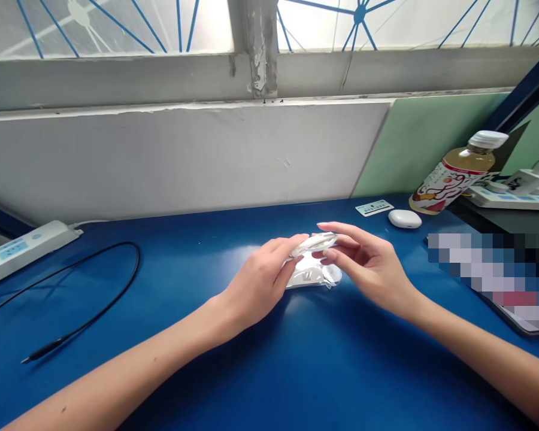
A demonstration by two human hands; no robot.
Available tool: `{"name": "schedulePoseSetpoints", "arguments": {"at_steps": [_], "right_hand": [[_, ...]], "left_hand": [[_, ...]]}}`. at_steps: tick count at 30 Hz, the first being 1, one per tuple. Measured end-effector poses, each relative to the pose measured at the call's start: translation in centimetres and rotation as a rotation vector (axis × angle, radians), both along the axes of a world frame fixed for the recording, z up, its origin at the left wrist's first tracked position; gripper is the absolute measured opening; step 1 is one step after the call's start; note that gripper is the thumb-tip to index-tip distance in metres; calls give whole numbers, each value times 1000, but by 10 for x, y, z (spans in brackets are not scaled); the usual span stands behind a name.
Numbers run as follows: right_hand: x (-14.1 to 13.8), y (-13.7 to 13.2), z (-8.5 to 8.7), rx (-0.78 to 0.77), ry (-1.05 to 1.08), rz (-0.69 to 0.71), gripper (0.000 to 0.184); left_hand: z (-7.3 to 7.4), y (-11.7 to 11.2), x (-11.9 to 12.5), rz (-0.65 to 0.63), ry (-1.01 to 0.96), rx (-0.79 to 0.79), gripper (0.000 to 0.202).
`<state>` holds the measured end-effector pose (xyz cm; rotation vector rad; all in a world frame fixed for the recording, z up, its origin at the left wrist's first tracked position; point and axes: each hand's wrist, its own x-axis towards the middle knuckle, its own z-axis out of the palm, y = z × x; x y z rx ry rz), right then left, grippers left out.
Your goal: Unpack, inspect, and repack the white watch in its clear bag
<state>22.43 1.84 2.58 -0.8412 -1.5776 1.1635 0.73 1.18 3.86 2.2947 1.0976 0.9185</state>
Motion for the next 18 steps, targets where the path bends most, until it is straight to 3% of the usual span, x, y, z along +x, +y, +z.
{"name": "schedulePoseSetpoints", "arguments": {"at_steps": [9,13,18], "right_hand": [[3,-1,7,-163,25,-53,24],[5,-1,6,-198,-10,-36,25],[22,8,1,-272,-44,-66,32]], "left_hand": [[-8,-2,4,-41,89,138,42],[-12,0,3,-73,143,133,48],[-14,3,-3,-108,245,49,77]]}}
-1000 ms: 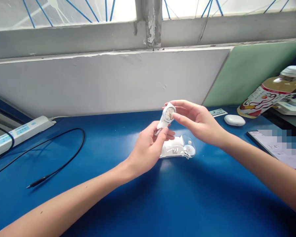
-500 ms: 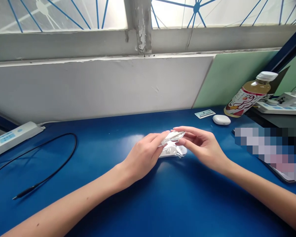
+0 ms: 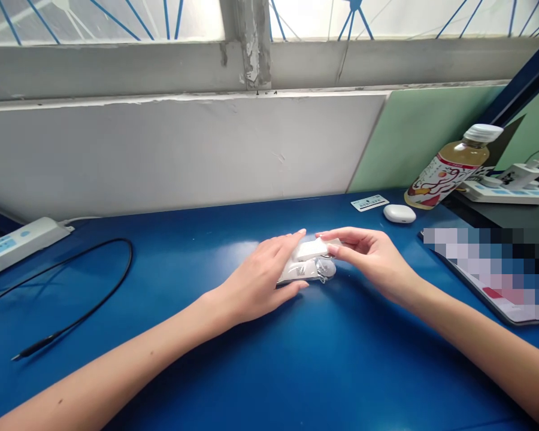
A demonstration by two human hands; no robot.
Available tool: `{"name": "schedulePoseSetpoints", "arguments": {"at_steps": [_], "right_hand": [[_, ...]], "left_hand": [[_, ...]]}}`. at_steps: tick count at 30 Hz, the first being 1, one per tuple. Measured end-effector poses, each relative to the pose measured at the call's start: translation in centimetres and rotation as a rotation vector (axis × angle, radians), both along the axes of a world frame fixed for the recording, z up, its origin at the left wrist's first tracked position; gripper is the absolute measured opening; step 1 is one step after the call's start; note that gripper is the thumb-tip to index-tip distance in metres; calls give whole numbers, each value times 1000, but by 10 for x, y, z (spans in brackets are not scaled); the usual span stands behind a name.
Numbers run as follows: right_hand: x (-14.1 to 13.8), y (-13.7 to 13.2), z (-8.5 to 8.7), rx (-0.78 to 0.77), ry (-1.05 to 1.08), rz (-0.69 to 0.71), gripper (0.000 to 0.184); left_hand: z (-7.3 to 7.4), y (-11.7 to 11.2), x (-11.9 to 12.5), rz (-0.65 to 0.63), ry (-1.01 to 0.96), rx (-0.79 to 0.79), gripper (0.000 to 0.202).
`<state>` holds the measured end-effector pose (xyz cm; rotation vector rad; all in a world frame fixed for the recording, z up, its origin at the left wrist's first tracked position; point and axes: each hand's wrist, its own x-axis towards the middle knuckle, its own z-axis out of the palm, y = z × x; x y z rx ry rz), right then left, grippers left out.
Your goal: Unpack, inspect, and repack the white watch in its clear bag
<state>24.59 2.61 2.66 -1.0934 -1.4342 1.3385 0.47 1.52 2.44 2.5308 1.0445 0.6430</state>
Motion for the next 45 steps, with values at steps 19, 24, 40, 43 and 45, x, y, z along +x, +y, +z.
{"name": "schedulePoseSetpoints", "arguments": {"at_steps": [19,24,40,43,45], "right_hand": [[36,32,-8,163,-384,-100,15],[34,28,-4,158,-369,-97,14],[5,3,-27,205,-355,-98,24],[2,-2,-25,248,-384,-86,21],[1,-4,-24,295,-420,-85,21]], "left_hand": [[-3,9,-9,68,95,-155,73],[-4,8,-8,73,67,-142,71],[-18,8,-7,57,-31,10,61],[-20,7,-7,43,-37,6,59],[-20,7,-7,38,-39,8,58]]}}
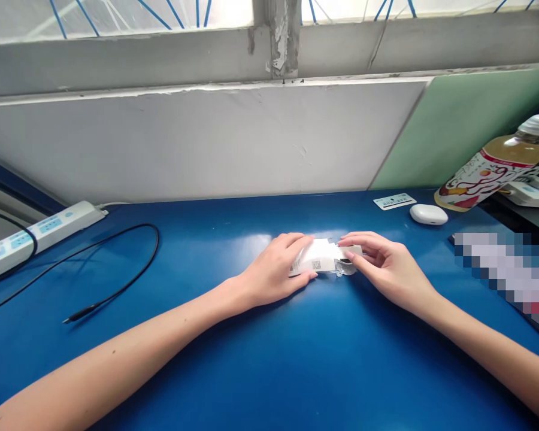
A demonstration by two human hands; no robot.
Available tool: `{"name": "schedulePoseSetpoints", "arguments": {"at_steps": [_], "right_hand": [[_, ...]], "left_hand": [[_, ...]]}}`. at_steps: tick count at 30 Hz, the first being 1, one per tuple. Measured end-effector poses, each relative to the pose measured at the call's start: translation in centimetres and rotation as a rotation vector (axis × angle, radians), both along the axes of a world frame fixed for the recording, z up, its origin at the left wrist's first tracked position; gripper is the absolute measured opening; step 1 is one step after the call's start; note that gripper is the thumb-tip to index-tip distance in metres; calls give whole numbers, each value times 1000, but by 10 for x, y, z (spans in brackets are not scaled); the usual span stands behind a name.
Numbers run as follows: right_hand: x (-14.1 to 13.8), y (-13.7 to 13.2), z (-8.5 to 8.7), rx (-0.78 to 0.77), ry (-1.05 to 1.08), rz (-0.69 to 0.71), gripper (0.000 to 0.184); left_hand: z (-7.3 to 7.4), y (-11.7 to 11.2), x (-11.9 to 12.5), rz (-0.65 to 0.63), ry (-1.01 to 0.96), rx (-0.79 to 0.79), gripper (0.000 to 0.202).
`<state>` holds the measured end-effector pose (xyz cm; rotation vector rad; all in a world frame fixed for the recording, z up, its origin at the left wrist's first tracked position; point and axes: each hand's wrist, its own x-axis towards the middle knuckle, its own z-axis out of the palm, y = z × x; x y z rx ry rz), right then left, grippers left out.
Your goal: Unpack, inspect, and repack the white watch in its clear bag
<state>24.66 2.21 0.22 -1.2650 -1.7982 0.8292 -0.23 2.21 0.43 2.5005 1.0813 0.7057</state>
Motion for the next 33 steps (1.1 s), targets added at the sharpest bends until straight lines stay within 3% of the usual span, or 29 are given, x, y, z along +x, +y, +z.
{"name": "schedulePoseSetpoints", "arguments": {"at_steps": [6,12,19,23,29,33], "right_hand": [[3,0,3,118,-196,6,25],[7,-5,15,19,-319,-32,30],[6,-7,16,42,-457,-56,31],[5,-9,16,28,-446,-45,33],[-2,-19,17,17,-302,104,36],[-3,-22,14,92,-319,143,43]], "left_hand": [[0,-1,-1,-7,20,-2,56],[-1,-1,-1,-15,4,-15,55],[-2,-2,-2,-28,-12,-3,55],[-2,-2,-2,-27,-9,4,54],[-1,-1,-1,-34,-6,16,52],[-1,-1,-1,-40,-7,28,51]]}}
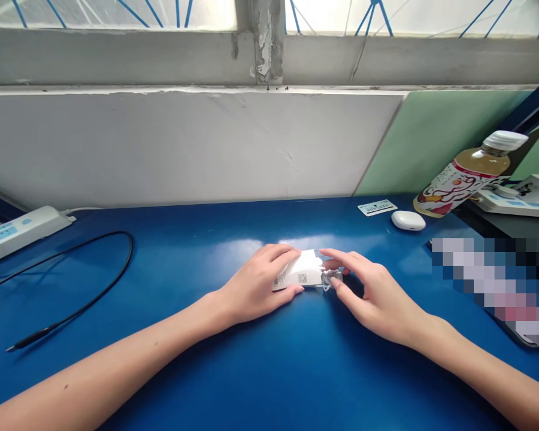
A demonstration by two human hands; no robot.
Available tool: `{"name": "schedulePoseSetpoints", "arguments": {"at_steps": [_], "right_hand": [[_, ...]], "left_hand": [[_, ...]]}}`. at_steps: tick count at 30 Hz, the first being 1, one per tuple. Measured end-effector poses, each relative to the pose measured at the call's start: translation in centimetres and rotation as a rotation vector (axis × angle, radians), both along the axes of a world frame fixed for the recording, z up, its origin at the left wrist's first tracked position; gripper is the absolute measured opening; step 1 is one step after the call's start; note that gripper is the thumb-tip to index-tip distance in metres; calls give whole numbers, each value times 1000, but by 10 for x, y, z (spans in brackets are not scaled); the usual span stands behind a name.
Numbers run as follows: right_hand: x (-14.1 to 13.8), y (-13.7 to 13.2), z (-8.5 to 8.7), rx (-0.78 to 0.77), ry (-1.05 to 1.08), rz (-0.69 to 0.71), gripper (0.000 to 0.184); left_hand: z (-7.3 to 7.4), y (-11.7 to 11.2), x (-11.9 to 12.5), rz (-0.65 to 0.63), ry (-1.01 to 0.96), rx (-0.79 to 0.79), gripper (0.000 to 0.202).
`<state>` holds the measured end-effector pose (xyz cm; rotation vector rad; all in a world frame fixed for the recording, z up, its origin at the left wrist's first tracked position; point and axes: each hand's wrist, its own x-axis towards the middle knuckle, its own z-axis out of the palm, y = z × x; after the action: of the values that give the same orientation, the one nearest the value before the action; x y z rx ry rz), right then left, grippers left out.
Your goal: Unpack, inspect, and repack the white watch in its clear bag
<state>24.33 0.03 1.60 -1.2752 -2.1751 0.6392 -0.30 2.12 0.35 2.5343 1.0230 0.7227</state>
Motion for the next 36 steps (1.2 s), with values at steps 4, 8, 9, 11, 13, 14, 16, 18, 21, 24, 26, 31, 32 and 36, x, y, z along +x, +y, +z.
{"name": "schedulePoseSetpoints", "arguments": {"at_steps": [4,8,9,11,13,14,16,18,21,24,26,31,32,36], "right_hand": [[1,-2,1,32,-77,7,46],[4,-1,6,51,-108,-58,40],[4,-1,6,51,-101,-60,39],[4,-1,6,40,-78,-36,37],[3,-2,4,25,-52,12,39],[3,-2,3,22,-46,42,42],[3,-3,2,24,-59,122,54],[4,-3,1,47,-115,227,64],[8,2,1,122,-225,313,66],[15,9,2,183,-279,297,58],[20,14,3,216,-270,265,47],[26,23,4,280,-233,56,33],[26,23,4,267,-223,18,32],[23,19,5,181,-139,75,35]], "left_hand": [[0,-1,0,6,7,4,49],[-1,-1,0,16,36,-12,51],[-1,0,0,18,41,-14,51],[-1,-1,0,17,46,-13,51],[-2,-1,0,13,51,-9,51],[-2,-1,0,11,54,-5,50],[-2,-1,0,3,71,-5,49],[-1,-2,0,-4,114,-11,48],[2,-2,2,-20,250,-16,52],[6,-2,3,-55,364,-39,59],[8,-2,2,-69,384,-56,61],[7,-2,2,-74,398,-47,60],[6,-2,2,-73,392,-41,59],[4,-2,2,-66,353,-17,54]]}}
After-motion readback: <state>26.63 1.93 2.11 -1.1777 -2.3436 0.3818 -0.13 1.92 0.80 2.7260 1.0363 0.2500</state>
